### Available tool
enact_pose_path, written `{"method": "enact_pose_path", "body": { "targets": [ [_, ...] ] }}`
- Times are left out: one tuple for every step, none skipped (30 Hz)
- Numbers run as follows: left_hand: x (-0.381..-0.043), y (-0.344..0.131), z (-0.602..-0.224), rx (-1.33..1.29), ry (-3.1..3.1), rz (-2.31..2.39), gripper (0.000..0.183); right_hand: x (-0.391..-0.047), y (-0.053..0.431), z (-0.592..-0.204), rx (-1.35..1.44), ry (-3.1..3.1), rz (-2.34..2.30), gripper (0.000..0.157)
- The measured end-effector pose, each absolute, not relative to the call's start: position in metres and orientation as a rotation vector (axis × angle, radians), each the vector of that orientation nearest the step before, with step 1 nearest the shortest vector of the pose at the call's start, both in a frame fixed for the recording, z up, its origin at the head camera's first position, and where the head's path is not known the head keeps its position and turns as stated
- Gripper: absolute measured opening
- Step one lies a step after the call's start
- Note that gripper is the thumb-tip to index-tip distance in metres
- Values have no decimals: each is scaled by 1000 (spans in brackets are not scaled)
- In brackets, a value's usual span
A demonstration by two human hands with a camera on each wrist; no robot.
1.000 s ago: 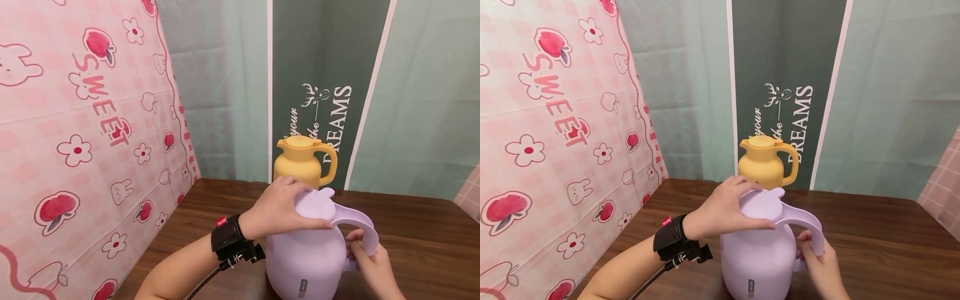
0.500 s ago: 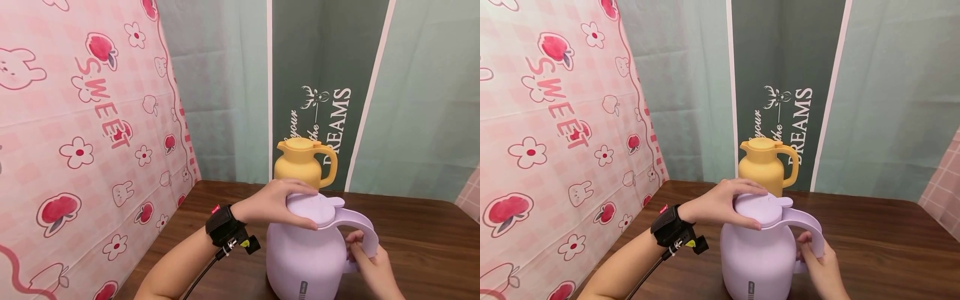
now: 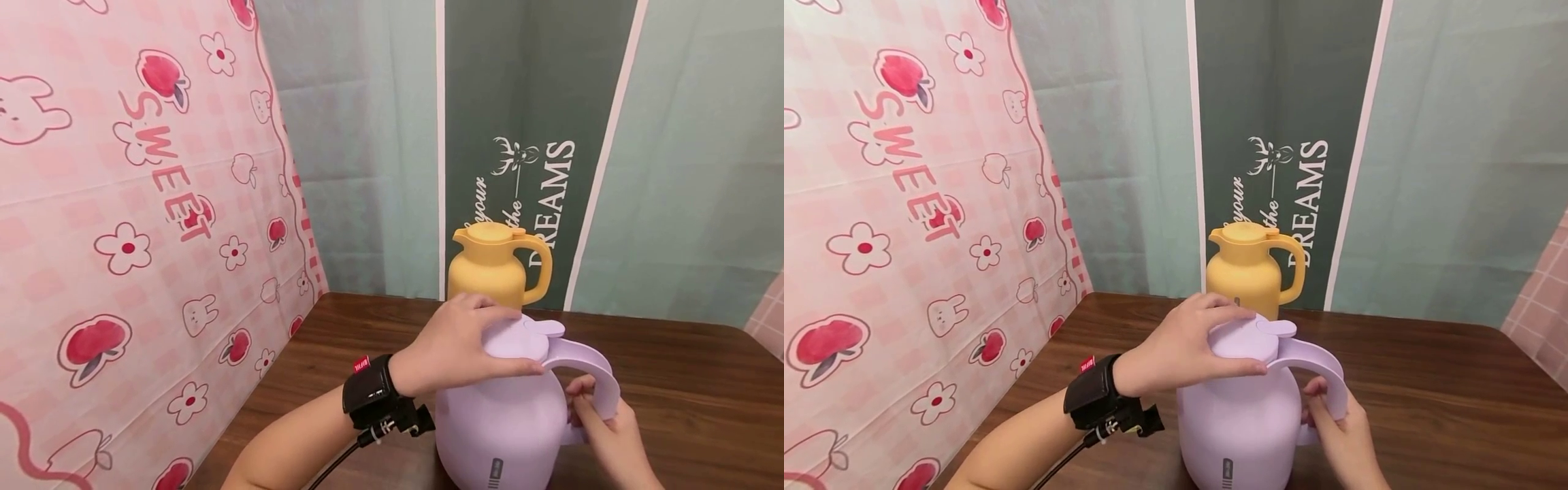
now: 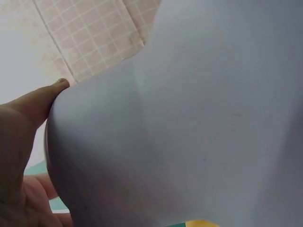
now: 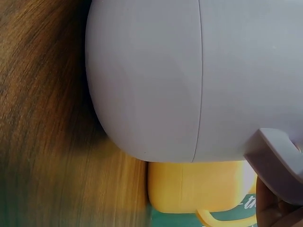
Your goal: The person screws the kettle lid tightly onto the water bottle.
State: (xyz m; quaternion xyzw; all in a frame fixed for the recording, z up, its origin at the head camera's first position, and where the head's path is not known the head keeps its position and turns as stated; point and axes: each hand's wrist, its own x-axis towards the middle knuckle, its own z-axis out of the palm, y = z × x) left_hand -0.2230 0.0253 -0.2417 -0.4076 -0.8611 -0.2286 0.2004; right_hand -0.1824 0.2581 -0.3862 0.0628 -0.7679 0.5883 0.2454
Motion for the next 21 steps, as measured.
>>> {"method": "enact_pose_path", "body": {
  "targets": [
    [-225, 25, -241, -1158, -2409, -658, 59, -182, 258, -386, 172, -2097, 1602, 25],
    [-226, 24, -241, -1177, -2413, -675, 59, -182, 258, -386, 174, -2097, 1598, 25],
    [-228, 24, -240, -1196, -2414, -686, 59, -182, 258, -386, 173, -2106, 1585, 25],
    [-229, 23, -240, -1215, -2417, -700, 59, -182, 259, -386, 174, -2107, 1582, 25],
    [-231, 22, -239, -1233, -2418, -714, 59, -183, 259, -386, 177, -2106, 1578, 25],
    [-233, 22, -239, -1250, -2419, -722, 60, -183, 259, -386, 180, -2106, 1574, 25],
    [-235, 21, -238, -1268, -2418, -728, 60, -183, 259, -387, 186, -2097, 1577, 25],
    [-237, 21, -238, -1290, -2412, -736, 59, -183, 259, -387, 192, -2092, 1580, 26],
    [-239, 20, -237, -1311, -2410, -743, 59, -184, 260, -388, 203, -2084, 1586, 26],
    [-241, 20, -237, -1328, -2411, -751, 59, -184, 260, -388, 217, -2066, 1602, 27],
    [-243, 19, -236, -1347, -2411, -757, 60, -184, 260, -389, 235, -2049, 1618, 27],
    [-244, 18, -236, -1365, -2416, -768, 60, -184, 260, -390, 255, -2028, 1643, 28],
    [-245, 18, -235, -1381, -2421, -780, 61, -184, 260, -391, 278, -2006, 1669, 28],
    [-247, 17, -235, -1395, -2426, -790, 61, -185, 260, -391, 301, -1984, 1691, 29],
    [-248, 17, -235, -1405, -2435, -794, 61, -185, 260, -392, 323, -1964, 1709, 29],
    [-249, 16, -235, -1416, -2436, -799, 61, -185, 260, -392, 341, -1947, 1724, 29],
    [-250, 16, -234, -1426, -2437, -804, 61, -185, 260, -392, 358, -1931, 1738, 29],
    [-250, 16, -234, -1434, -2436, -805, 61, -185, 259, -392, 368, -1923, 1739, 30],
    [-251, 16, -234, -1440, -2432, -798, 61, -186, 259, -392, 376, -1914, 1742, 30],
    [-251, 16, -234, -1444, -2430, -792, 61, -186, 259, -391, 381, -1910, 1741, 30],
    [-251, 15, -234, -1445, -2429, -789, 61, -186, 258, -391, 386, -1905, 1744, 30]
  ]
}}
